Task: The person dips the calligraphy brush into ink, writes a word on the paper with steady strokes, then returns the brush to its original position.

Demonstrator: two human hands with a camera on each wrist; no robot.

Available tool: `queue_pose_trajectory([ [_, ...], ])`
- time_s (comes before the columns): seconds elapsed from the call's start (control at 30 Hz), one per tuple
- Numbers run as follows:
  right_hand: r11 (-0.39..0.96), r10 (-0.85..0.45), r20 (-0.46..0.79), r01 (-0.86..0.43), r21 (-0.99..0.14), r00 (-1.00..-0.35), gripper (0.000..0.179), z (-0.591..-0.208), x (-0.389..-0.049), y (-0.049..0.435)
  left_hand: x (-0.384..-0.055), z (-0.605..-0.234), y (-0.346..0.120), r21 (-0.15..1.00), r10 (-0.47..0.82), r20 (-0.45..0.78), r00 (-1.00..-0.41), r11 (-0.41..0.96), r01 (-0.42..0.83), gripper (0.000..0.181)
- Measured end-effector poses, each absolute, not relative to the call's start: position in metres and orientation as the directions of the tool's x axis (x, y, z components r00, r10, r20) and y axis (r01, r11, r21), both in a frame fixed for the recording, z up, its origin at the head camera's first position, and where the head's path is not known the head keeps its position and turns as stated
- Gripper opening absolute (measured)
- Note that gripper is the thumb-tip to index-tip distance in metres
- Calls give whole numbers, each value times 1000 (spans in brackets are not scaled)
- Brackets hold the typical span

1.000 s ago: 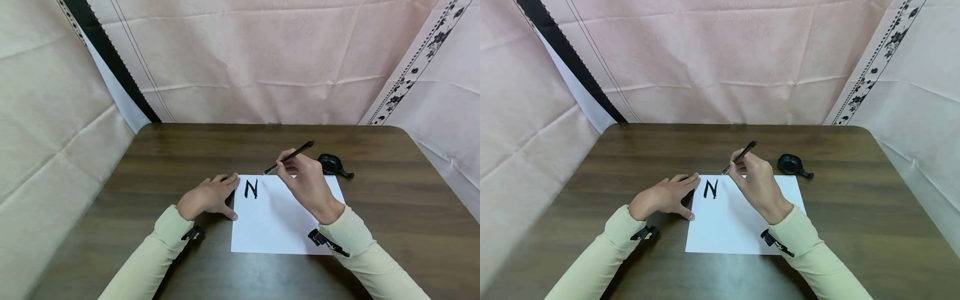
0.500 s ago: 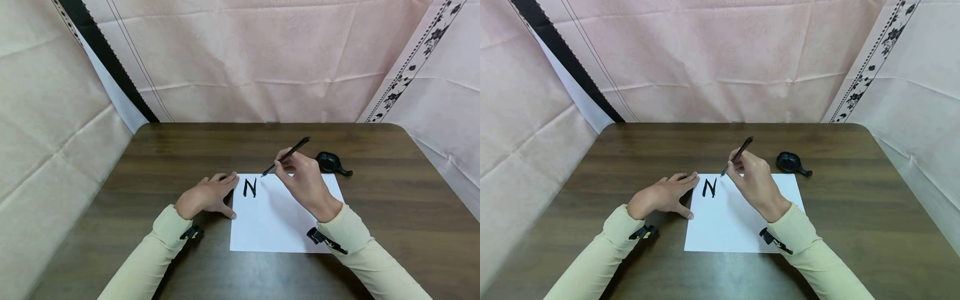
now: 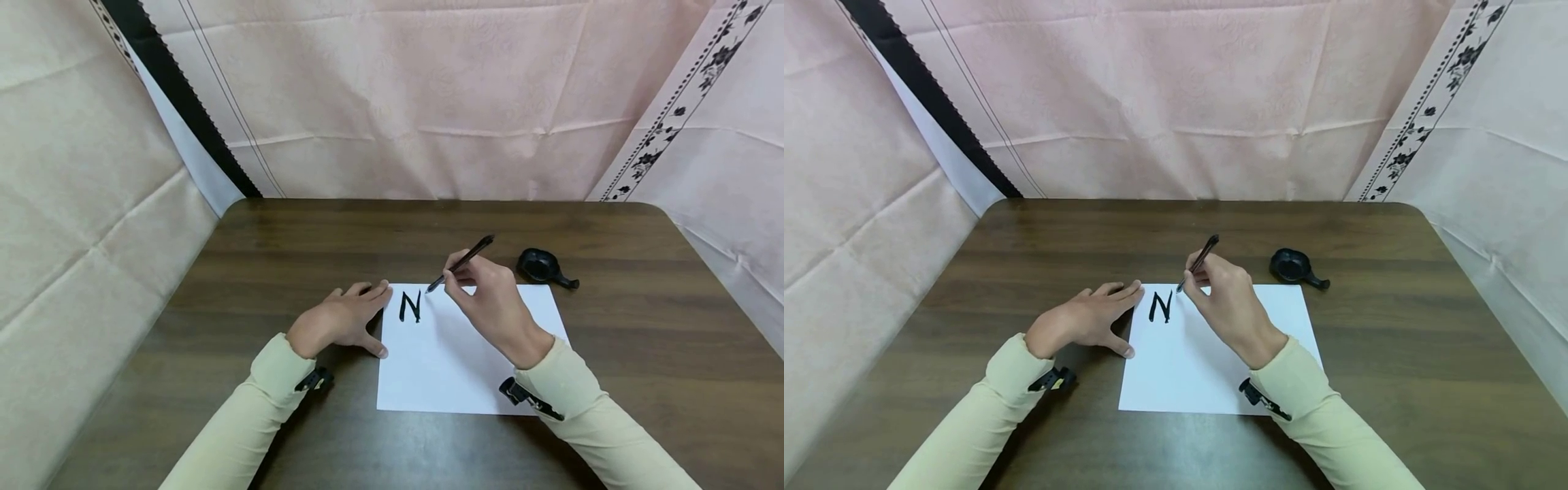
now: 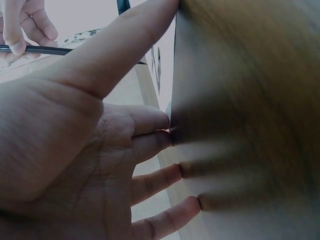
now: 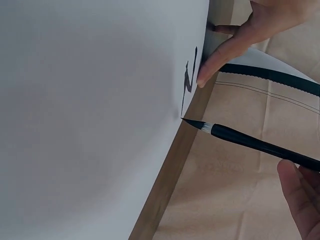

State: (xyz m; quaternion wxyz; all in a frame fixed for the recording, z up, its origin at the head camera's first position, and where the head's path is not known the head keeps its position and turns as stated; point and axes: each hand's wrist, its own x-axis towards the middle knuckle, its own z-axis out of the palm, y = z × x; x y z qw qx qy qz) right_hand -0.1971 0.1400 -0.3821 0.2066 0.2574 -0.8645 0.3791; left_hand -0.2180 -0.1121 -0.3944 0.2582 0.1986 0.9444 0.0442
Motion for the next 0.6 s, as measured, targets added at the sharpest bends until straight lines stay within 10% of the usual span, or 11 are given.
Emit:
queue_pose_trajectory([
  [0.6,646,-334,363,-492,-584,-870,7,-362,-189,141,-219,-396,-114,190,406,-455,-793,914,359,116],
])
